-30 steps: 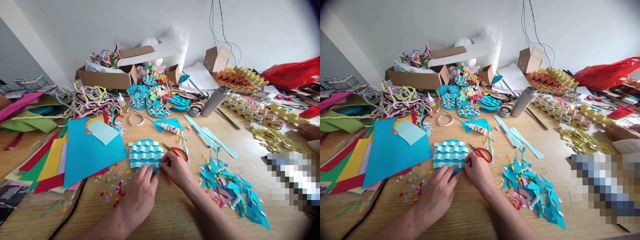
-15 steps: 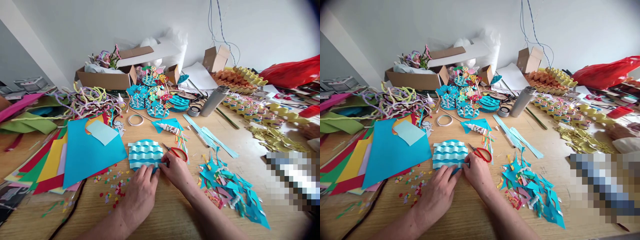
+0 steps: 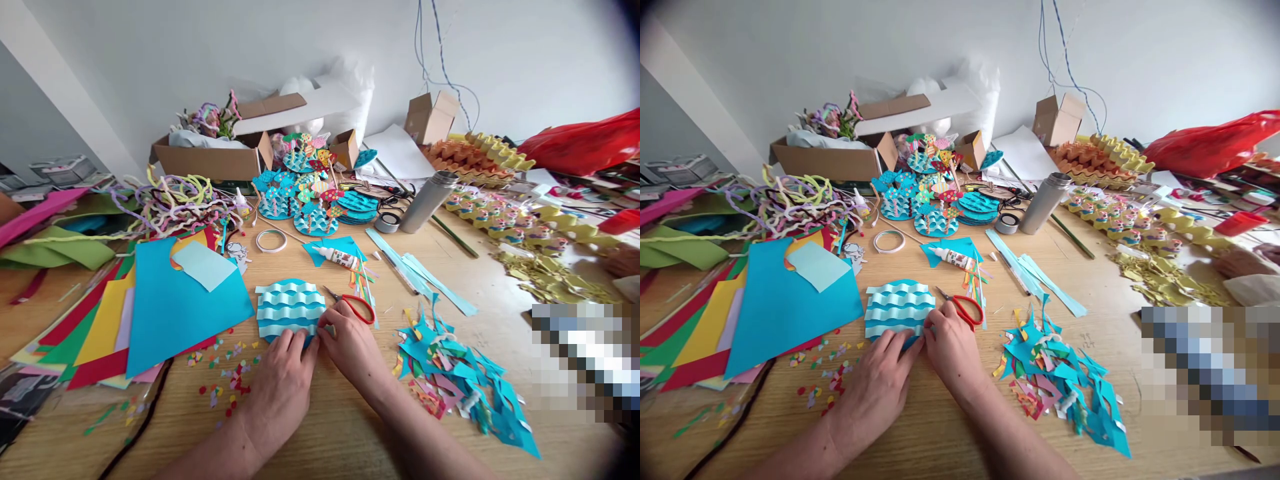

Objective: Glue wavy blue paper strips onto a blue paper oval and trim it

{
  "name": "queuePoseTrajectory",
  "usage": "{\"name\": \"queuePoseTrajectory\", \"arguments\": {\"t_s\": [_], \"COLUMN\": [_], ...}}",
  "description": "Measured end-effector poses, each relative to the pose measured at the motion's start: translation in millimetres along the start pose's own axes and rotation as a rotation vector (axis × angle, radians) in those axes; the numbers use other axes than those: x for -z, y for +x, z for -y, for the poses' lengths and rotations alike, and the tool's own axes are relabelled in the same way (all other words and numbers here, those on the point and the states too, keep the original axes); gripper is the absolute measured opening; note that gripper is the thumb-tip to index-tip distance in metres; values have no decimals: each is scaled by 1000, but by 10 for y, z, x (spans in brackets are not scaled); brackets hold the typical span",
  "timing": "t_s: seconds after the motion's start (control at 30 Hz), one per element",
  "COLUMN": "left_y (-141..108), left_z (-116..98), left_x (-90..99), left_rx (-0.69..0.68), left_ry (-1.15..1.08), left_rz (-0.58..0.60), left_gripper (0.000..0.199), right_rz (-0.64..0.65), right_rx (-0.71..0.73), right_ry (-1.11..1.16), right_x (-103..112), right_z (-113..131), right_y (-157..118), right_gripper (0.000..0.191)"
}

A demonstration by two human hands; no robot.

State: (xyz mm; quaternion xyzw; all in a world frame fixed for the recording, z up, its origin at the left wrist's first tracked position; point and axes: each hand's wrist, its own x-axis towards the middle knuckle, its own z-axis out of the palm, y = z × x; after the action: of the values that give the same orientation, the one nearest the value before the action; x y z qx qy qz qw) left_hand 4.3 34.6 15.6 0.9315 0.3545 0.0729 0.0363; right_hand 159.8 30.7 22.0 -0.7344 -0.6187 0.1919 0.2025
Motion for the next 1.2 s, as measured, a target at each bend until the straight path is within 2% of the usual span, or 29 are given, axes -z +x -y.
{"name": "queuePoseTrajectory", "arguments": {"t_s": [0.3, 0.57, 0.77, 0.93, 1.2], "left_y": [4, -25, -27, -20, -37], "left_z": [0, 5, 16, 20, 19], "left_x": [32, 13, 36, 41, 30], "left_rx": [3, -23, -33, -30, -5], "left_ry": [-47, -24, -6, 0, -19], "left_rz": [23, -46, -11, -11, -8], "left_gripper": [49, 33, 33, 32, 29], "right_rz": [120, 219, 306, 294, 181], "right_rx": [95, 190, 238, 252, 207], "right_ry": [-219, -394, -479, -444, -241], "right_x": [72, 106, 135, 169, 159], "right_z": [94, 107, 132, 117, 16], "right_y": [-91, -141, -157, -163, -119], "right_gripper": [22, 31, 38, 35, 32]}}
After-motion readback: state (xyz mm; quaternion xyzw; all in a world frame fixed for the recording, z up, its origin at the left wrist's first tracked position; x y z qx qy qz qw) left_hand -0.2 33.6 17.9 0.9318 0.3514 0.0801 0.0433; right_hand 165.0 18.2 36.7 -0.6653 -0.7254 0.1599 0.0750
